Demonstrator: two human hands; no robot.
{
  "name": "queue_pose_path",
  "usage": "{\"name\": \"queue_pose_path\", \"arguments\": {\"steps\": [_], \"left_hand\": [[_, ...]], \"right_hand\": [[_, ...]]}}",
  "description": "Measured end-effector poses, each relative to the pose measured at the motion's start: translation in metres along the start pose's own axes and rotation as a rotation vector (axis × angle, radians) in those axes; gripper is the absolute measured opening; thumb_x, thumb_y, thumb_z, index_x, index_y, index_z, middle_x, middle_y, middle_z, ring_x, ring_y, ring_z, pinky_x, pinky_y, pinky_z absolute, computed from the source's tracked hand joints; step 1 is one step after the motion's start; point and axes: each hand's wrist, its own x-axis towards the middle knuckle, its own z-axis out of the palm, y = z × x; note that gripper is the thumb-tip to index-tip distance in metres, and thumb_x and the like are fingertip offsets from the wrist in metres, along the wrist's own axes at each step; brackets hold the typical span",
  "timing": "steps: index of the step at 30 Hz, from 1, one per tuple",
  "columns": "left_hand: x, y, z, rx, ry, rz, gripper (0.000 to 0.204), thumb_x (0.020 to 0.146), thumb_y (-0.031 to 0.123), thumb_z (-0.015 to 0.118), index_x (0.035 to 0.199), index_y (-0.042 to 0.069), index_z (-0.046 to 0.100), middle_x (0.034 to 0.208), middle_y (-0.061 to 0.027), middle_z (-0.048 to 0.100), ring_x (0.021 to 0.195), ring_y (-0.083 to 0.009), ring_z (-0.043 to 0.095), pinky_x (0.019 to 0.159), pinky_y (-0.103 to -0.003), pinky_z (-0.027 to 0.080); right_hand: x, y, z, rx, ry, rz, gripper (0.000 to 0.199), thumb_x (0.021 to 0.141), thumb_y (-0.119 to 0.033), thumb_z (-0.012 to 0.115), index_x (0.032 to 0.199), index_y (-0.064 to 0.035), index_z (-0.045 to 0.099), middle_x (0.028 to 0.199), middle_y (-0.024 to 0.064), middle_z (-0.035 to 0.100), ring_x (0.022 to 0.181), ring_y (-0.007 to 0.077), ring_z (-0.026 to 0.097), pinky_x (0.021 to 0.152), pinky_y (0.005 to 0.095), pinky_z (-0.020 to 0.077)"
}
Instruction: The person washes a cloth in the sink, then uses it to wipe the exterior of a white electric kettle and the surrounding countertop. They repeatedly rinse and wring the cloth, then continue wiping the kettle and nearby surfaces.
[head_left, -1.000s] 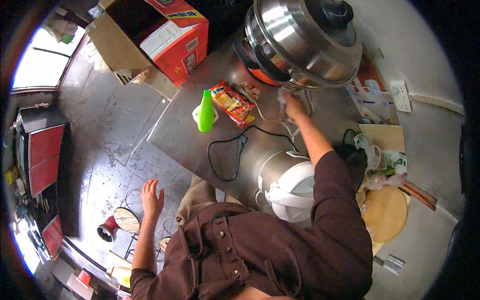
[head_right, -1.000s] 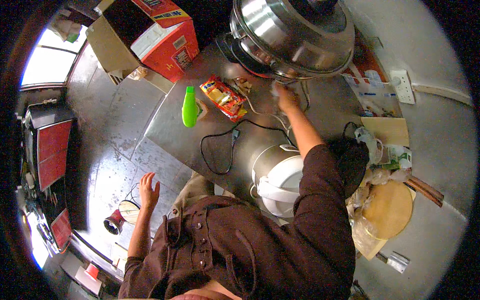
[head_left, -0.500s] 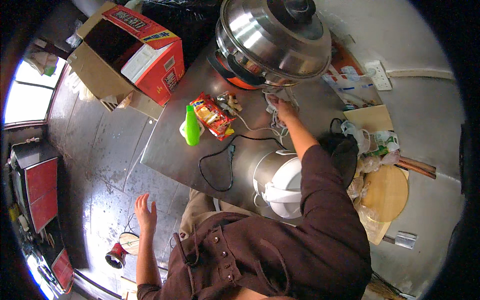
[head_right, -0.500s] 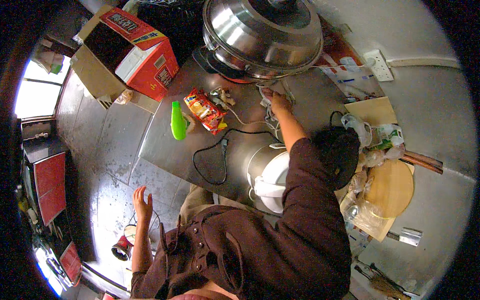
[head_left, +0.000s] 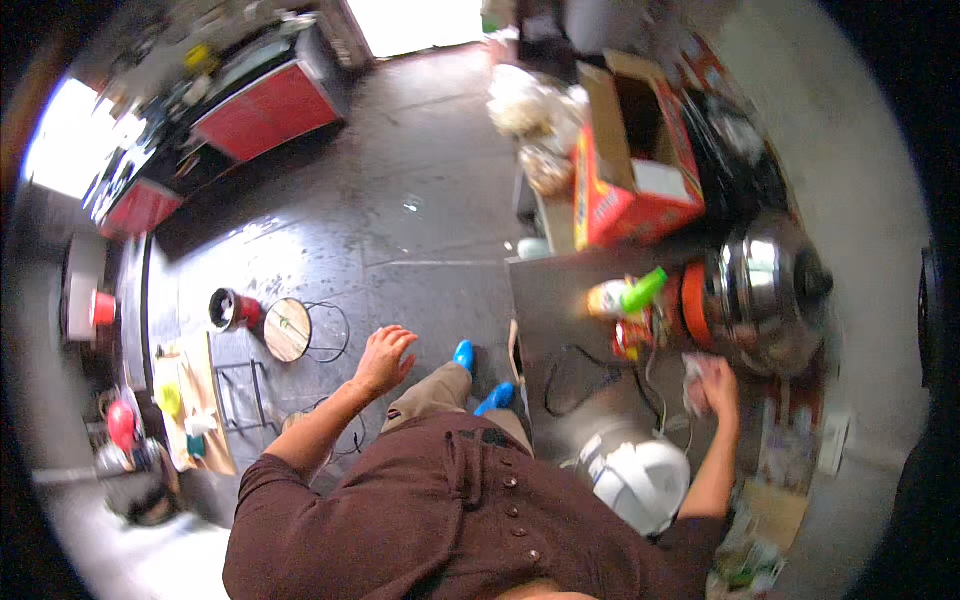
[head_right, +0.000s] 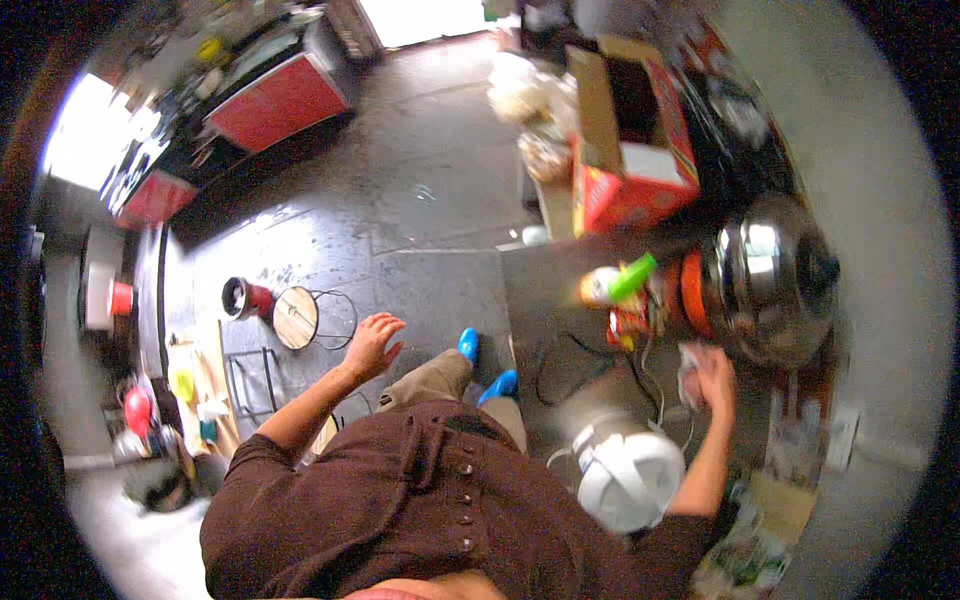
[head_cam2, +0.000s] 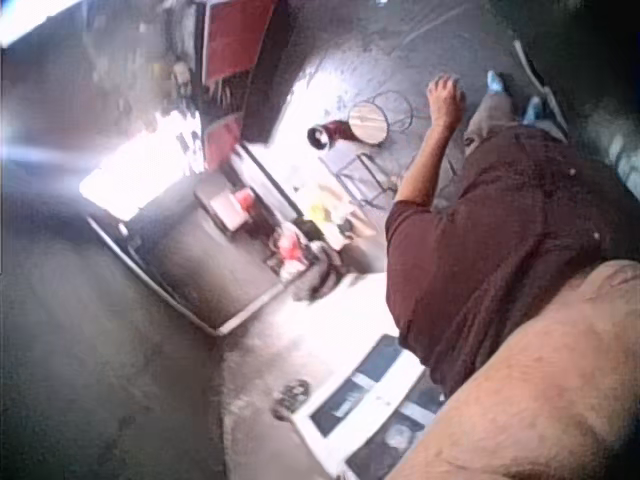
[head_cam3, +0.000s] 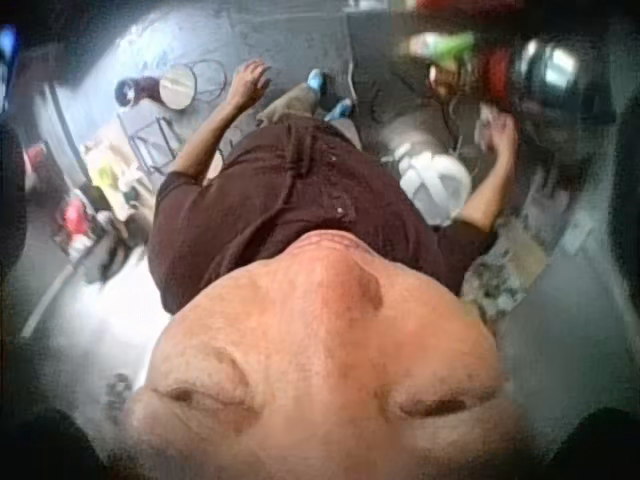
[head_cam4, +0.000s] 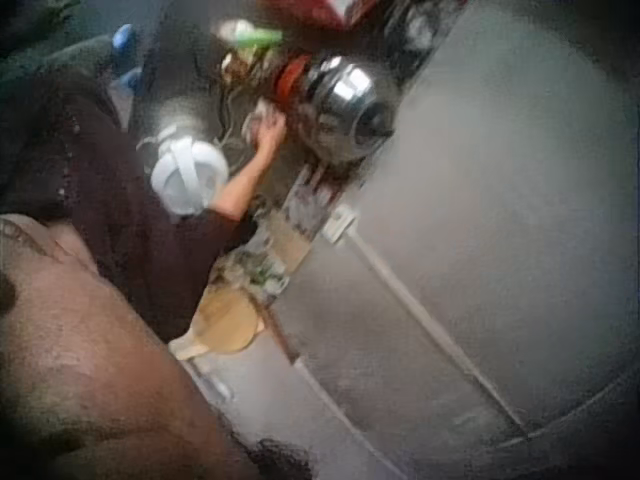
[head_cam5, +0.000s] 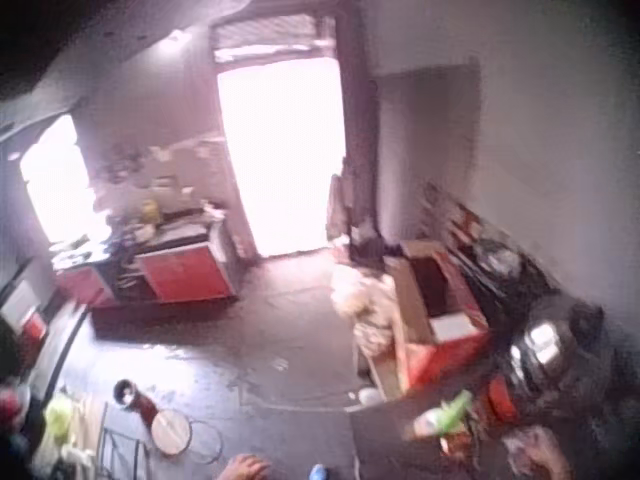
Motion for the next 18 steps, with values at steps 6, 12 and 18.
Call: {"name": "queue_pose_path", "arguments": {"steps": [6, 12, 18], "left_hand": [[0.008, -0.022, -0.025, -0.104, 0.124, 0.035, 0.035, 0.081, 0.021, 0.066, 0.113, 0.008, 0.059, 0.118, -0.0088, 0.058, 0.119, -0.0294, 0.047, 0.100, -0.044, 0.037], [0.099, -0.001, -0.039, -1.151, -0.300, 0.023, 0.052, 0.085, 0.019, 0.069, 0.133, 0.013, 0.049, 0.131, -0.0075, 0.052, 0.120, -0.0256, 0.050, 0.095, -0.042, 0.046], [0.154, 0.005, -0.044, -1.689, -1.101, -0.348, 0.058, 0.091, 0.041, 0.056, 0.142, 0.022, 0.035, 0.134, -0.0099, 0.048, 0.119, -0.0293, 0.051, 0.093, -0.051, 0.046]], "right_hand": [[-0.084, -0.166, -0.092, 0.430, -0.078, -0.160, 0.031, 0.080, -0.011, 0.057, 0.110, -0.0031, 0.057, 0.102, 0.0087, 0.058, 0.098, 0.0193, 0.056, 0.087, 0.0332, 0.0423], [-0.054, -0.348, 0.034, 1.059, -0.268, -0.260, 0.030, 0.090, -0.006, 0.055, 0.120, -0.0017, 0.053, 0.111, 0.0072, 0.059, 0.105, 0.0161, 0.056, 0.090, 0.0304, 0.0463], [-0.100, -0.460, 0.154, 0.817, 0.288, -0.316, 0.054, 0.085, -0.028, 0.068, 0.131, -0.0111, 0.047, 0.118, 0.0147, 0.052, 0.103, 0.0291, 0.057, 0.090, 0.0398, 0.0461]]}}
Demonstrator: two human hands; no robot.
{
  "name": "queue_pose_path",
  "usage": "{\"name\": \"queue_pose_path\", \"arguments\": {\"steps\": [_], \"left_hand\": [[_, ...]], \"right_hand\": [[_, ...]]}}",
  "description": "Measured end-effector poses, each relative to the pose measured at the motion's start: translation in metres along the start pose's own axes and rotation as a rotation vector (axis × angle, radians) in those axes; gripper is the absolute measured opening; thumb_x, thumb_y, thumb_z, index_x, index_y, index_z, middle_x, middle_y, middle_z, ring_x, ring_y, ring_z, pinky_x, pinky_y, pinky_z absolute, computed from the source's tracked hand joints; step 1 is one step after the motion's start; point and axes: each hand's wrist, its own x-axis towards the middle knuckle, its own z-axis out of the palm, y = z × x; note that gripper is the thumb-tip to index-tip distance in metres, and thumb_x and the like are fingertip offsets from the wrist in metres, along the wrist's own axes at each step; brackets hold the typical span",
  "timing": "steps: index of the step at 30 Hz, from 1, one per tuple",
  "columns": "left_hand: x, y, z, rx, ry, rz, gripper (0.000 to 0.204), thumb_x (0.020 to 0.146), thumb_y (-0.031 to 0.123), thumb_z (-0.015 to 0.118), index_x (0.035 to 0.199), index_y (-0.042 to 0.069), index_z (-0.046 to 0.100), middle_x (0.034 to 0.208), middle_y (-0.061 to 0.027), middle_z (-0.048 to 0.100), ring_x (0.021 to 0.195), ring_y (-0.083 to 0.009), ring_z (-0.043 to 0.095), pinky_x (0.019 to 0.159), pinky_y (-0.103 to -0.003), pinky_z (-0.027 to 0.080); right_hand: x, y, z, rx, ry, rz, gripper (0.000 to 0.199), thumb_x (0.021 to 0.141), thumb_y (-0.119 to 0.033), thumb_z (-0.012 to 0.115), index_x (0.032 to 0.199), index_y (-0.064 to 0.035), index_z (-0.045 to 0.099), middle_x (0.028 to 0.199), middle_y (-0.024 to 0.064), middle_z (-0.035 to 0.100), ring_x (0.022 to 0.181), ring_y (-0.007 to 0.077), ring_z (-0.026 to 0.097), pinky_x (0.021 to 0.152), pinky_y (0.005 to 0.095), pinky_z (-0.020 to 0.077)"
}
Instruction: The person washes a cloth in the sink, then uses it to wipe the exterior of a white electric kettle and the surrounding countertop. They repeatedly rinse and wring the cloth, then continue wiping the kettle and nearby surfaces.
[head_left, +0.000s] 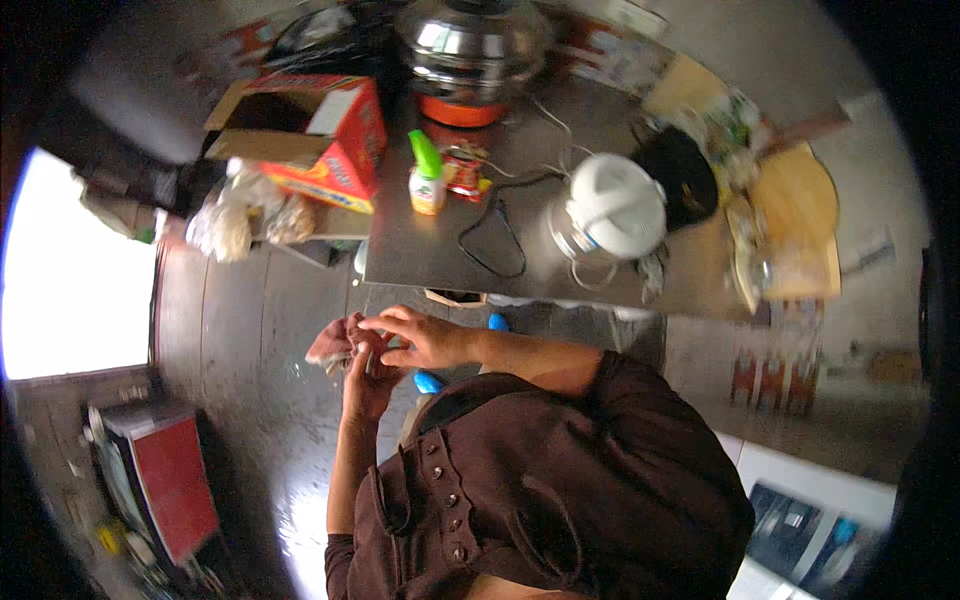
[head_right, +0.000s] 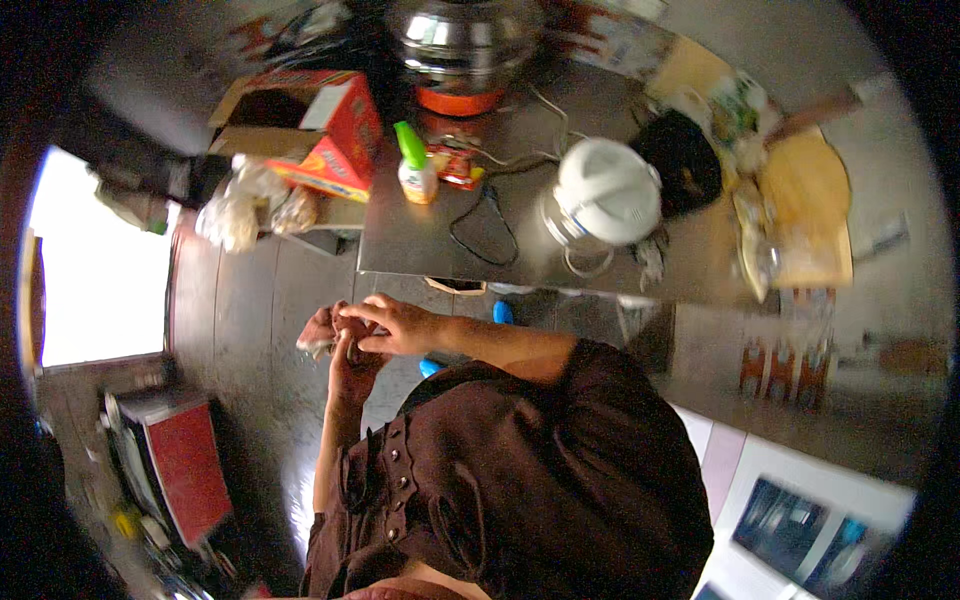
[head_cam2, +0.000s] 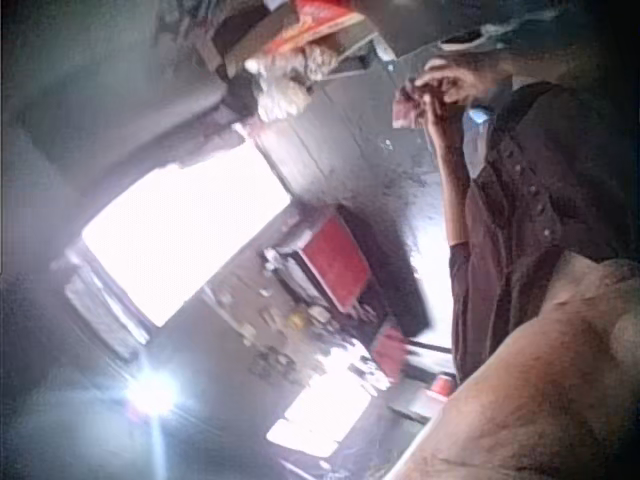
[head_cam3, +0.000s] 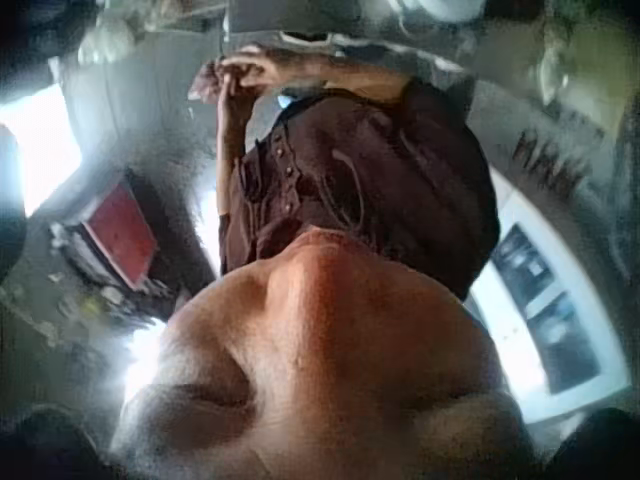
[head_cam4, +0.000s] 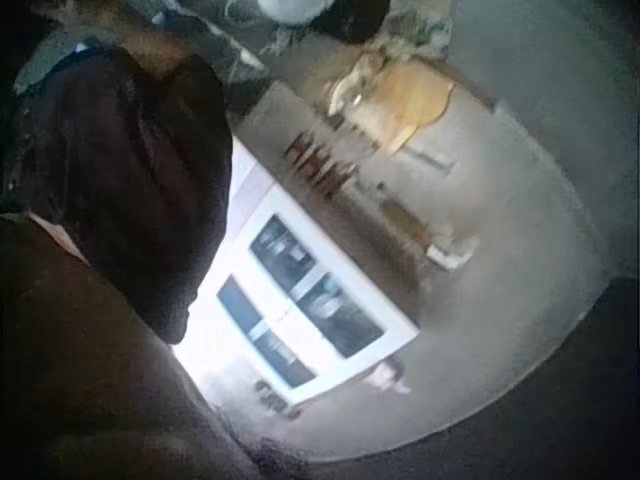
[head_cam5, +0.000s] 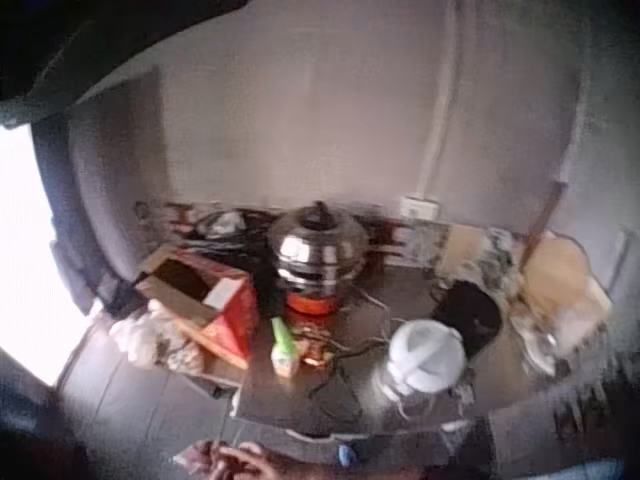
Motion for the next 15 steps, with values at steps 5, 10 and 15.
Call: {"name": "queue_pose_path", "arguments": {"steps": [5, 10, 15], "left_hand": [[0.051, 0.021, -0.003, 0.455, 0.163, 0.106, 0.011, 0.088, 0.014, 0.058, 0.088, 0.016, 0.048, 0.065, 0.0057, 0.043, 0.051, -0.0091, 0.046, 0.043, -0.026, 0.043], [0.134, 0.020, 0.000, 1.104, 0.178, 0.022, 0.034, 0.082, 0.023, 0.065, 0.114, 0.023, 0.052, 0.093, 0.0030, 0.059, 0.079, -0.0098, 0.059, 0.051, -0.028, 0.048], [0.231, 0.006, -0.010, 1.033, 0.118, -0.096, 0.067, 0.072, 0.031, 0.078, 0.123, 0.004, 0.043, 0.111, -0.0110, 0.059, 0.102, -0.0222, 0.059, 0.075, -0.040, 0.053]], "right_hand": [[-0.151, 0.059, -0.015, -0.429, 0.280, 0.361, 0.046, 0.082, -0.028, 0.070, 0.121, -0.0081, 0.056, 0.112, 0.0159, 0.057, 0.102, 0.0308, 0.058, 0.088, 0.0405, 0.0470], [-0.305, 0.074, -0.061, -0.291, 0.825, 0.853, 0.031, 0.081, -0.025, 0.068, 0.102, -0.0032, 0.064, 0.094, 0.0168, 0.066, 0.088, 0.0309, 0.064, 0.076, 0.0409, 0.0508], [-0.381, 0.097, -0.148, -0.598, 0.928, 1.098, 0.037, 0.082, -0.026, 0.070, 0.109, -0.0017, 0.061, 0.097, 0.0145, 0.068, 0.084, 0.0252, 0.068, 0.075, 0.0355, 0.0534]]}}
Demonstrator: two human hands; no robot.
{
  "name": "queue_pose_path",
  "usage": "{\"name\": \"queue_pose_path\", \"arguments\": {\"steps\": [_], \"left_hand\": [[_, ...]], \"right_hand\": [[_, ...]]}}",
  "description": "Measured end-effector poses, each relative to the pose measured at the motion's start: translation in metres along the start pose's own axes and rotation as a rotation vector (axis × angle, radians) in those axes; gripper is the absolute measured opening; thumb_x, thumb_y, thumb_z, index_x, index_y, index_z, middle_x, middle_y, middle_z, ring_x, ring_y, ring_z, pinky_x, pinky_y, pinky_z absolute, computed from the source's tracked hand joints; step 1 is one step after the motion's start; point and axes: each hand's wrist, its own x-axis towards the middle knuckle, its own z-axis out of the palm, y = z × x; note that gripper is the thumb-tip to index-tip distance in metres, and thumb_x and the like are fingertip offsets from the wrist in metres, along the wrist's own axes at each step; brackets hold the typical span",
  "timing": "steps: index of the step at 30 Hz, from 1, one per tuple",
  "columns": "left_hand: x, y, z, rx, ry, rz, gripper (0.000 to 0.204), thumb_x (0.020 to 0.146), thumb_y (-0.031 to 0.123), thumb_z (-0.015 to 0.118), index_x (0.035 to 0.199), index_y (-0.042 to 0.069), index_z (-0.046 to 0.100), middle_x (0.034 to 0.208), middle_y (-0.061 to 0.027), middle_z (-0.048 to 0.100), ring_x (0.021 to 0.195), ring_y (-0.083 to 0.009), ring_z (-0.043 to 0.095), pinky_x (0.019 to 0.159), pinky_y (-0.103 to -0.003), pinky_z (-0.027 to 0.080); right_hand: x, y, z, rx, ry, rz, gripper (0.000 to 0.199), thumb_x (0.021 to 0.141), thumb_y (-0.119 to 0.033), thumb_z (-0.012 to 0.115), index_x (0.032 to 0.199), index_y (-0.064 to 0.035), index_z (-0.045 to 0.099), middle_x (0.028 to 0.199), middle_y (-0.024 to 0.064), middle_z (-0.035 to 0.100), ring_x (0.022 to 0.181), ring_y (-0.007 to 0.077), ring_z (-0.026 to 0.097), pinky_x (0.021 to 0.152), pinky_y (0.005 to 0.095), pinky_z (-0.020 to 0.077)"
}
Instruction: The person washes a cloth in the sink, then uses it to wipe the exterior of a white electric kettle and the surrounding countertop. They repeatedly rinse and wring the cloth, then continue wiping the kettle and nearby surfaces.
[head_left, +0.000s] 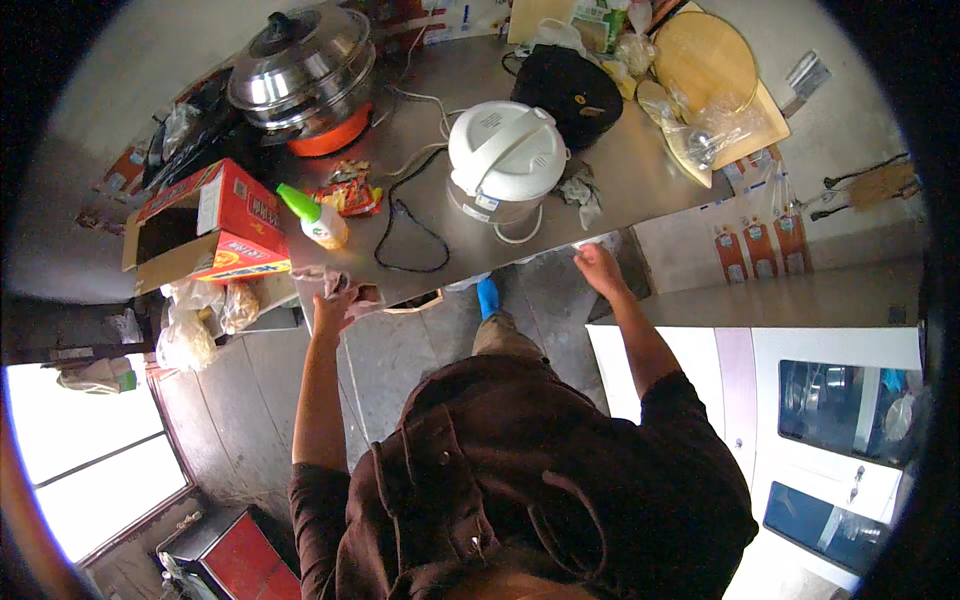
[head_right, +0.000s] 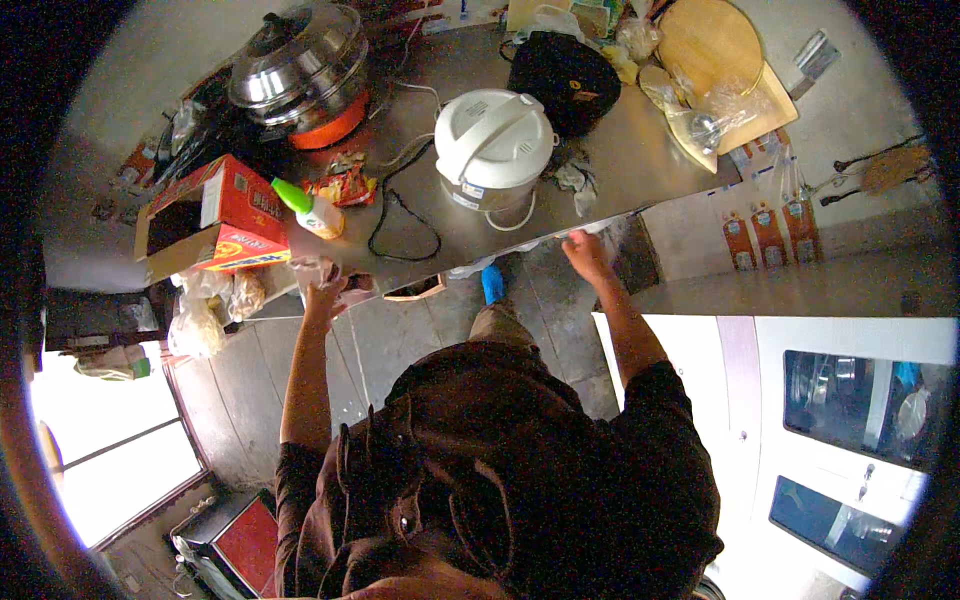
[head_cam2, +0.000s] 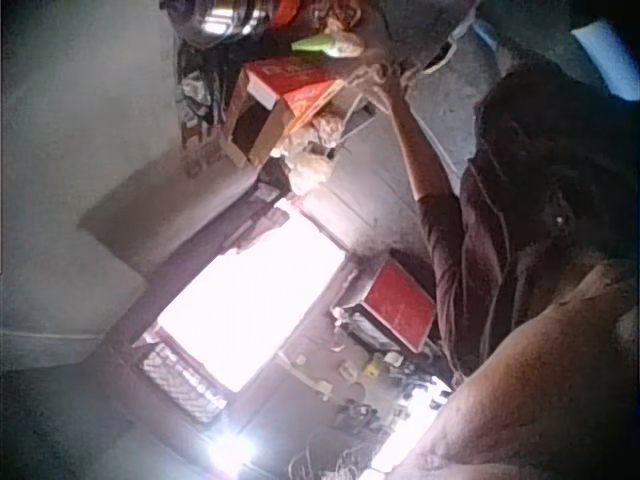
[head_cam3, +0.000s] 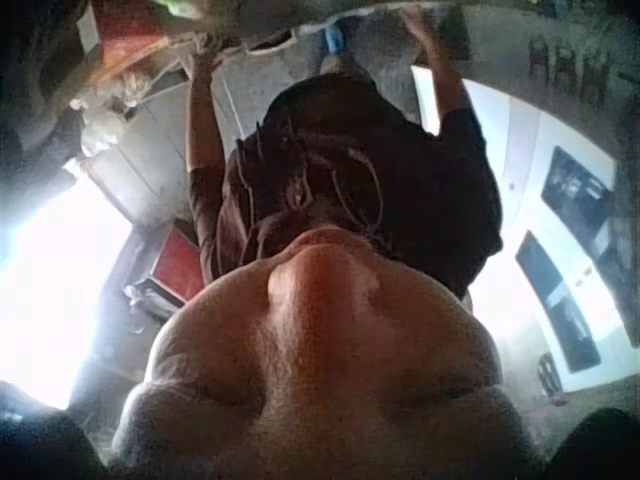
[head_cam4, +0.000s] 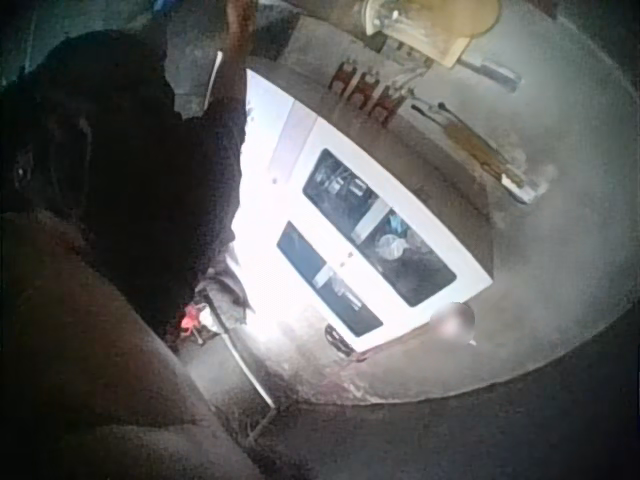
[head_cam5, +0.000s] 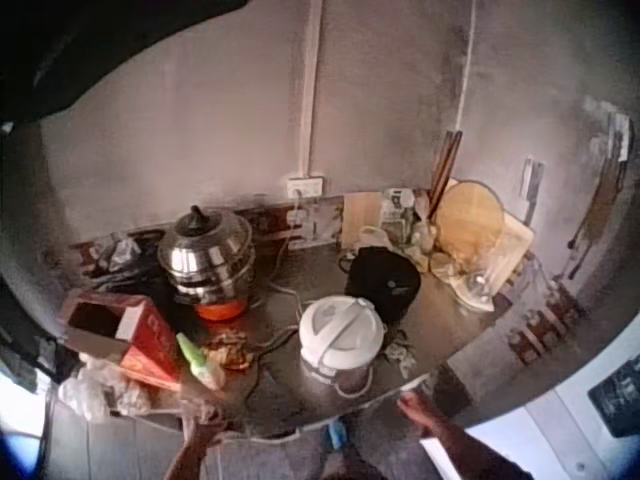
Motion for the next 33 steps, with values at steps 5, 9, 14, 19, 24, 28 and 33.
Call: {"name": "queue_pose_path", "arguments": {"steps": [5, 9, 14, 19, 24, 28, 33], "left_hand": [[0.038, -0.007, 0.040, 0.480, 0.020, 0.520, 0.062, 0.072, 0.030, 0.075, 0.118, -0.002, 0.047, 0.112, -0.0189, 0.059, 0.105, -0.0362, 0.057, 0.086, -0.045, 0.047], [-0.019, 0.066, 0.142, 0.852, 0.251, 0.737, 0.051, 0.076, 0.025, 0.071, 0.120, 0.005, 0.053, 0.124, -0.0159, 0.053, 0.121, -0.0362, 0.044, 0.101, -0.048, 0.034], [-0.034, 0.191, 0.249, 0.978, 0.264, 0.964, 0.053, 0.077, 0.021, 0.072, 0.125, 0.009, 0.052, 0.132, -0.0124, 0.048, 0.129, -0.0349, 0.038, 0.105, -0.051, 0.029], [-0.028, 0.233, 0.295, 1.019, 0.178, 0.940, 0.059, 0.076, 0.024, 0.073, 0.128, 0.012, 0.049, 0.136, -0.0103, 0.042, 0.133, -0.0356, 0.031, 0.107, -0.058, 0.022], [-0.018, 0.245, 0.313, 1.043, 0.070, 0.892, 0.074, 0.071, 0.032, 0.078, 0.133, 0.011, 0.044, 0.141, -0.0140, 0.037, 0.134, -0.0395, 0.029, 0.108, -0.059, 0.020], [-0.011, 0.249, 0.315, 1.060, 0.047, 0.862, 0.072, 0.073, 0.042, 0.074, 0.133, 0.013, 0.046, 0.140, -0.0139, 0.037, 0.134, -0.0394, 0.026, 0.108, -0.062, 0.017], [-0.008, 0.261, 0.313, 1.105, 0.005, 0.821, 0.077, 0.067, 0.049, 0.075, 0.130, 0.013, 0.049, 0.141, -0.0135, 0.037, 0.135, -0.0397, 0.026, 0.107, -0.066, 0.014]], "right_hand": [[0.113, 0.025, -0.024, -0.444, 0.204, -0.176, 0.052, 0.080, -0.033, 0.069, 0.124, -0.0102, 0.052, 0.118, 0.0197, 0.057, 0.110, 0.0363, 0.055, 0.089, 0.0451, 0.0457], [0.150, 0.016, -0.012, -0.593, 0.064, -0.114, 0.074, 0.075, -0.032, 0.072, 0.138, -0.0112, 0.040, 0.140, 0.0191, 0.039, 0.119, 0.0421, 0.045, 0.097, 0.0506, 0.0403], [0.197, 0.045, 0.003, -0.342, 0.035, -0.211, 0.081, 0.065, -0.022, 0.078, 0.136, -0.0089, 0.040, 0.135, 0.0196, 0.042, 0.119, 0.0423, 0.045, 0.094, 0.0498, 0.0435], [0.213, 0.074, -0.050, 0.322, -0.166, 0.109, 0.054, 0.073, -0.012, 0.064, 0.124, -0.0038, 0.051, 0.118, 0.0162, 0.058, 0.108, 0.0316, 0.055, 0.087, 0.0422, 0.0461], [0.245, 0.101, -0.144, 1.098, -0.378, 0.523, 0.056, 0.077, -0.019, 0.064, 0.127, -0.0005, 0.050, 0.123, 0.0127, 0.058, 0.107, 0.0282, 0.057, 0.088, 0.0405, 0.0470], [0.288, -0.060, -0.218, 1.583, -0.210, 0.352, 0.055, 0.081, -0.031, 0.064, 0.126, -0.0008, 0.052, 0.120, 0.0133, 0.059, 0.106, 0.0287, 0.059, 0.090, 0.0418, 0.0474], [0.436, -0.184, -0.197, 1.534, -0.092, 0.357, 0.059, 0.082, -0.033, 0.065, 0.128, -0.0016, 0.049, 0.127, 0.0126, 0.054, 0.115, 0.0289, 0.052, 0.094, 0.0443, 0.0441]]}}
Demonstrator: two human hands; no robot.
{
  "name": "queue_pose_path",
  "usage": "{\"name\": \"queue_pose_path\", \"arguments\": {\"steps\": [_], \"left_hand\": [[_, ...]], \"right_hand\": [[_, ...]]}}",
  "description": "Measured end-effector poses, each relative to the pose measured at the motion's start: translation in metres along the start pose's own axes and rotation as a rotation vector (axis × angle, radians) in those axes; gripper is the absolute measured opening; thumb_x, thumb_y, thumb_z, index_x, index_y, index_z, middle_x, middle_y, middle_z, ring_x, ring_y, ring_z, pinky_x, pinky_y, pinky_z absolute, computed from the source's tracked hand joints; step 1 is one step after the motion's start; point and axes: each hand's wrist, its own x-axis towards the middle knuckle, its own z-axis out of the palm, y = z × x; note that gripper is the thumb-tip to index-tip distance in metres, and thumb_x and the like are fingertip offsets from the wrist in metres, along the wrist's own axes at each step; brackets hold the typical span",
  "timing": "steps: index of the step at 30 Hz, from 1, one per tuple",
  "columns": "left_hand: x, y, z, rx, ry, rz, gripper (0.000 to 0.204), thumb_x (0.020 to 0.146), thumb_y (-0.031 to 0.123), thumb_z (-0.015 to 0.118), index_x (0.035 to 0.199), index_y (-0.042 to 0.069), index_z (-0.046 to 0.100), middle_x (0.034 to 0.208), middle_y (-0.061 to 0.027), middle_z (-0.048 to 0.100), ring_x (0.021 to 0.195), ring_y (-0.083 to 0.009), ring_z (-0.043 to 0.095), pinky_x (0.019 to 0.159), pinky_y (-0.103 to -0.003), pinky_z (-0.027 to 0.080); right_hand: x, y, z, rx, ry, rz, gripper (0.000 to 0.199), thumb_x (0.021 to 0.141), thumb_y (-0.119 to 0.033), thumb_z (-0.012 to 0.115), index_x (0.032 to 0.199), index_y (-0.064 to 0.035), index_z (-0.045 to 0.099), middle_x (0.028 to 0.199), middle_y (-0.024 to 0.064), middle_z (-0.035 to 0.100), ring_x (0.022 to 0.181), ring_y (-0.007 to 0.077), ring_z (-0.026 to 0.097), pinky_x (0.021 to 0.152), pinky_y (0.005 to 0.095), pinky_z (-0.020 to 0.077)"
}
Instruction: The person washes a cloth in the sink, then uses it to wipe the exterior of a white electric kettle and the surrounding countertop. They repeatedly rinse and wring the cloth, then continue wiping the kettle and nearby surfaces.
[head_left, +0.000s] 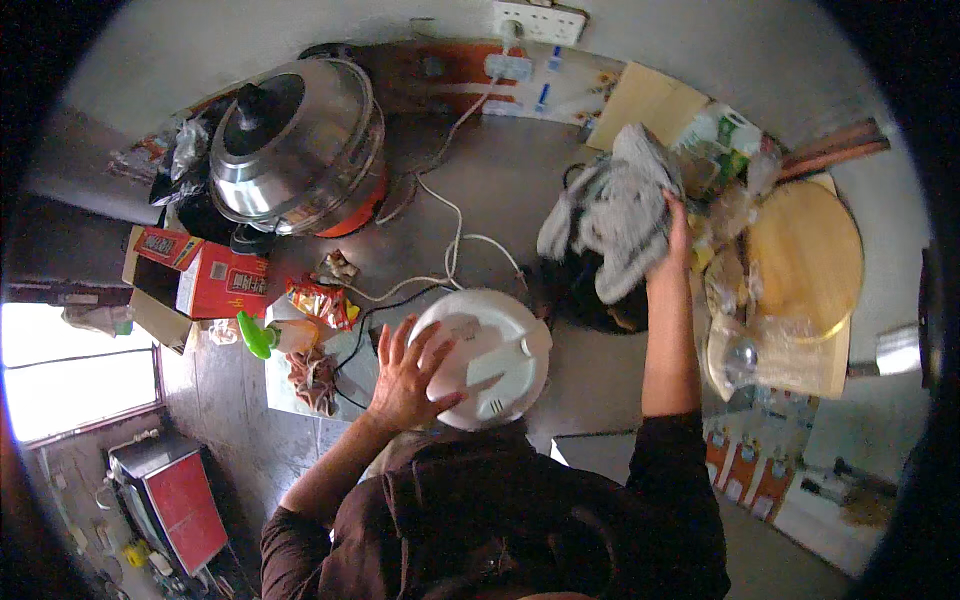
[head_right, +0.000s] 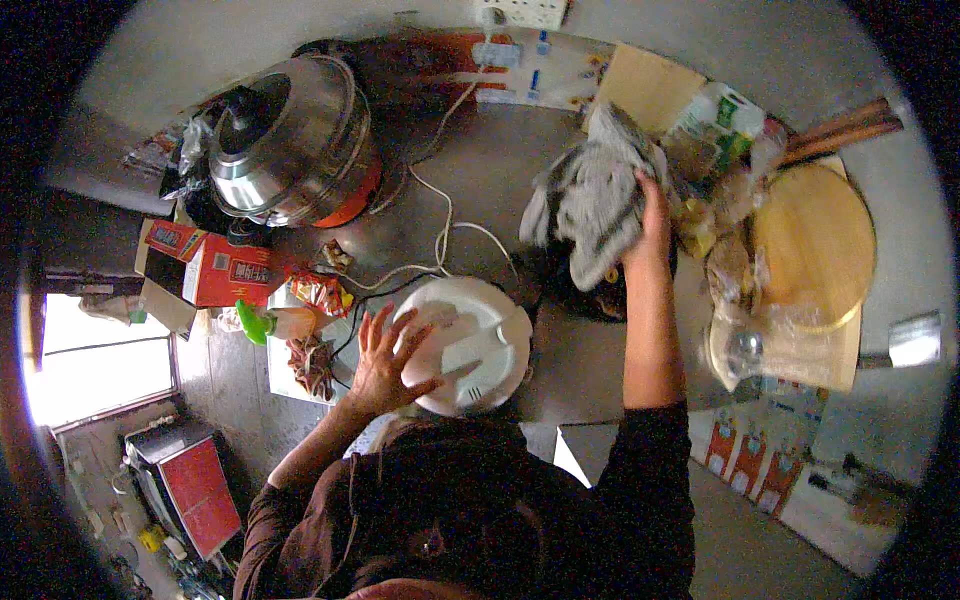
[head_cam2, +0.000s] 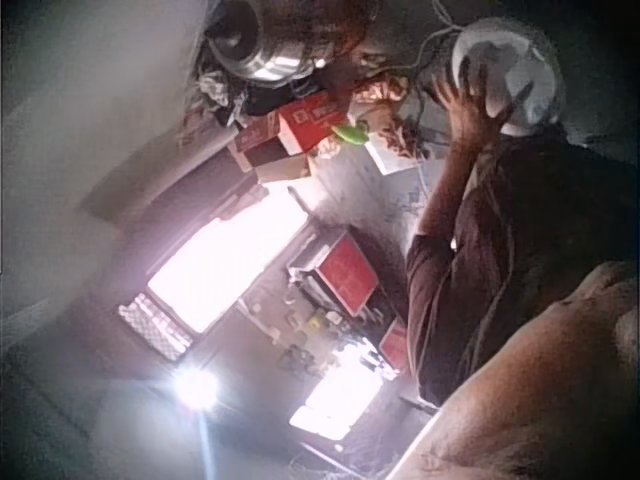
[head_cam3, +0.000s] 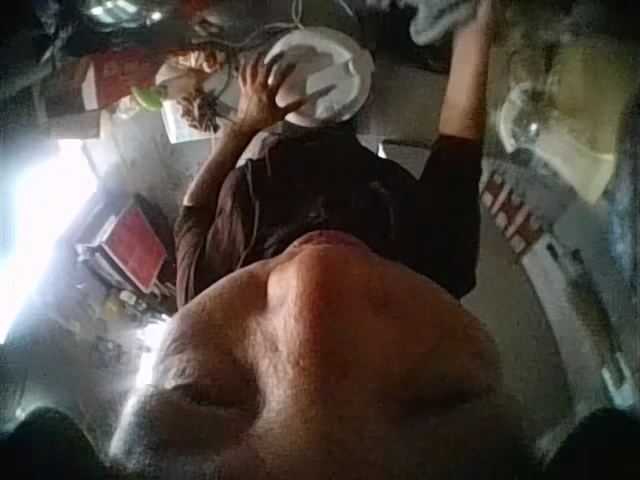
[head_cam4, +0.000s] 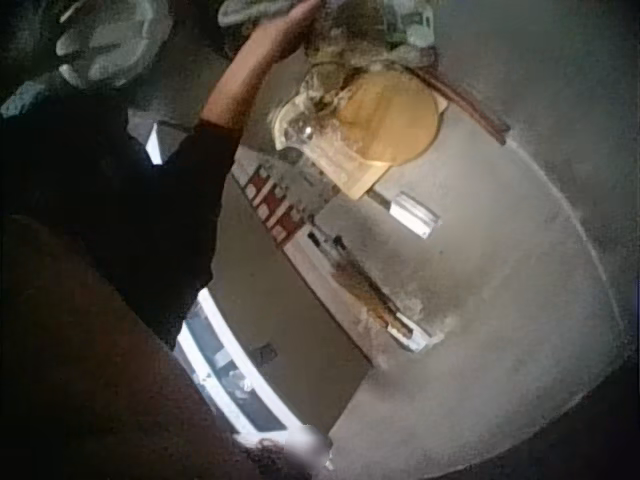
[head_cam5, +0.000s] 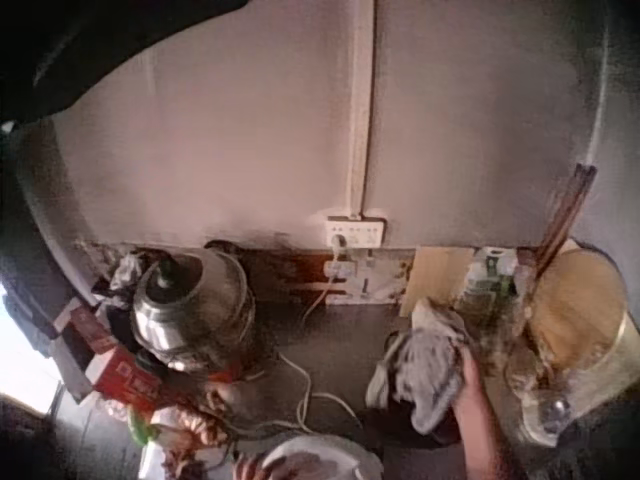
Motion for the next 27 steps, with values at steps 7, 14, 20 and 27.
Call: {"name": "queue_pose_path", "arguments": {"steps": [7, 14, 20, 27], "left_hand": [[0.004, -0.006, 0.001, -0.073, -0.159, -0.037, 0.077, 0.067, 0.047, 0.076, 0.132, 0.017, 0.049, 0.144, -0.0091, 0.037, 0.135, -0.0306, 0.032, 0.109, -0.063, 0.012], [-0.015, -0.027, 0.035, -0.122, -0.081, 0.003, 0.072, 0.073, 0.062, 0.061, 0.132, 0.022, 0.051, 0.146, -0.0088, 0.036, 0.135, -0.0298, 0.032, 0.110, -0.063, 0.010], [-0.010, -0.030, 0.033, -0.193, -0.146, 0.020, 0.068, 0.075, 0.055, 0.064, 0.134, 0.026, 0.048, 0.146, -0.0081, 0.033, 0.134, -0.0308, 0.033, 0.108, -0.065, 0.016], [0.003, -0.028, 0.036, -0.168, -0.115, 0.046, 0.062, 0.079, 0.050, 0.061, 0.134, 0.026, 0.048, 0.145, -0.0107, 0.034, 0.131, -0.0353, 0.034, 0.106, -0.065, 0.020]], "right_hand": [[0.249, 0.083, 0.034, -1.943, 0.110, -0.567, 0.082, 0.084, -0.056, 0.056, 0.143, -0.0037, 0.033, 0.146, 0.0290, 0.028, 0.132, 0.0474, 0.030, 0.107, 0.0554, 0.0262], [0.346, 0.159, 0.054, -2.022, 0.055, -0.179, 0.095, 0.083, -0.063, 0.052, 0.146, 0.0017, 0.023, 0.152, 0.0271, 0.011, 0.138, 0.0447, 0.018, 0.110, 0.0578, 0.0169], [0.333, 0.200, 0.042, -2.117, 0.309, -0.554, 0.063, 0.084, -0.036, 0.055, 0.136, -0.0046, 0.038, 0.133, 0.0218, 0.039, 0.125, 0.0390, 0.034, 0.097, 0.0555, 0.0365], [0.205, 0.257, 0.043, -2.358, -0.448, -0.648, 0.044, 0.088, -0.020, 0.048, 0.126, 0.0012, 0.051, 0.130, 0.0240, 0.042, 0.116, 0.0420, 0.041, 0.087, 0.0605, 0.0411]]}}
